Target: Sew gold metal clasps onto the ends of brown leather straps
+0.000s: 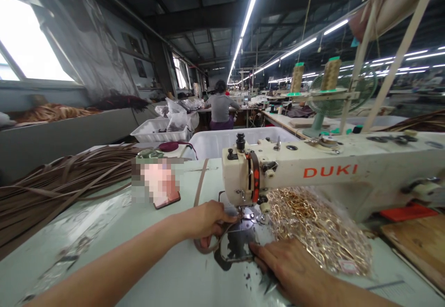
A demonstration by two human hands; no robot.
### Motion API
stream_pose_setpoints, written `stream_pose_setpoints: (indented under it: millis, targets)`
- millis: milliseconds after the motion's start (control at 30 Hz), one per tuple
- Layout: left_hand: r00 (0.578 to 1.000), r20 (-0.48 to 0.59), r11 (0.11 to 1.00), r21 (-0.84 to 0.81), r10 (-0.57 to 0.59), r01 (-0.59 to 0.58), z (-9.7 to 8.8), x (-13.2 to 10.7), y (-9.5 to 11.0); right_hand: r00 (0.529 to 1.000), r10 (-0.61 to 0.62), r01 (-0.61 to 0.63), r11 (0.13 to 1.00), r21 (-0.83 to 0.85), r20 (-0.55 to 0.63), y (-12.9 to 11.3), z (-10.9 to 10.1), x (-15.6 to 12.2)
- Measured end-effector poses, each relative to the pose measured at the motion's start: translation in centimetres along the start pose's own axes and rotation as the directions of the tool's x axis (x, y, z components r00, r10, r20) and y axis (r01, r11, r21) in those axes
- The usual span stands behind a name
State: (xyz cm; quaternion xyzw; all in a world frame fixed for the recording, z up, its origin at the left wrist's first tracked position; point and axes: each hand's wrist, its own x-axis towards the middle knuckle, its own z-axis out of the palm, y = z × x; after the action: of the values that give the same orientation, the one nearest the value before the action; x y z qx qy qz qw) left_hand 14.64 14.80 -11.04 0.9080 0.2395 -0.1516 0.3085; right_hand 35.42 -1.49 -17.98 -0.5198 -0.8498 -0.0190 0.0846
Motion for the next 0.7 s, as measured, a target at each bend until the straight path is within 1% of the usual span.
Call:
stream_pose_setpoints:
  millis: [33, 67, 100, 167, 200, 233, 267, 300, 367, 433, 567, 700]
  targets:
    - [1.0, 0.007, 1.0, 0.009, 0.008, -0.008, 0.2, -0.1, 0.2, 1.0, 0.002, -0.002, 1.0, 0.005, 0.006, 0.0, -0.1, 0.0]
    - [1.0, -0.011, 0.999, 0.036, 0.029, -0.028, 0.5, -0.2, 0.5, 1.0, 0.004, -0.004, 1.0, 0.009, 0.01, 0.0, -0.1, 0.0]
    - [0.997, -0.054, 0.995, 0.082, 0.059, -0.054, 1.1, -0.4, 0.8, 1.0, 0.002, -0.002, 1.0, 0.014, 0.014, 0.0, -0.2, -0.1]
    - [0.975, -0.191, 0.975, 0.21, 0.115, -0.074, 2.8, -0.4, 1.8, 1.0, -0.004, 0.004, 1.0, 0.021, 0.02, -0.1, -0.2, -0.1]
    - [0.955, -0.267, 0.957, 0.284, 0.133, -0.054, 3.9, -0.2, 2.3, 1.0, -0.005, 0.005, 1.0, 0.023, 0.018, -0.1, -0.2, -0.1]
    - [0.936, -0.327, 0.94, 0.341, 0.127, -0.008, 5.0, 0.0, 2.9, 1.0, -0.002, 0.002, 1.0, 0.028, 0.015, -0.1, -0.3, -0.1]
    - [0.923, -0.37, 0.925, 0.377, 0.103, 0.048, 6.1, 0.2, 3.4, 1.0, 0.001, -0.002, 0.999, 0.038, 0.013, -0.2, -0.3, -0.2]
    - [0.918, -0.392, 0.914, 0.391, 0.06, 0.107, 7.1, 0.5, 4.0, 1.0, 0.008, -0.009, 0.999, 0.051, 0.012, -0.2, -0.4, -0.2]
    - [0.921, -0.39, 0.899, 0.394, -0.025, 0.191, 8.3, 1.0, 5.2, 1.0, 0.022, -0.022, 0.996, 0.081, 0.008, -0.2, -0.6, -0.1]
    - [0.934, -0.351, 0.887, 0.407, -0.069, 0.219, 8.8, 1.0, 6.2, 0.999, 0.041, -0.042, 0.994, 0.098, 0.009, -0.2, -0.8, -0.1]
    - [0.961, -0.273, 0.875, 0.454, -0.042, 0.167, 8.8, 0.5, 7.3, 0.998, 0.059, -0.057, 0.997, 0.057, -0.035, -0.3, -0.7, -0.2]
    - [0.962, -0.271, 0.86, 0.49, -0.009, 0.146, 9.8, 0.7, 7.0, 0.997, 0.039, -0.037, 0.998, 0.047, -0.06, -0.3, -0.3, -0.3]
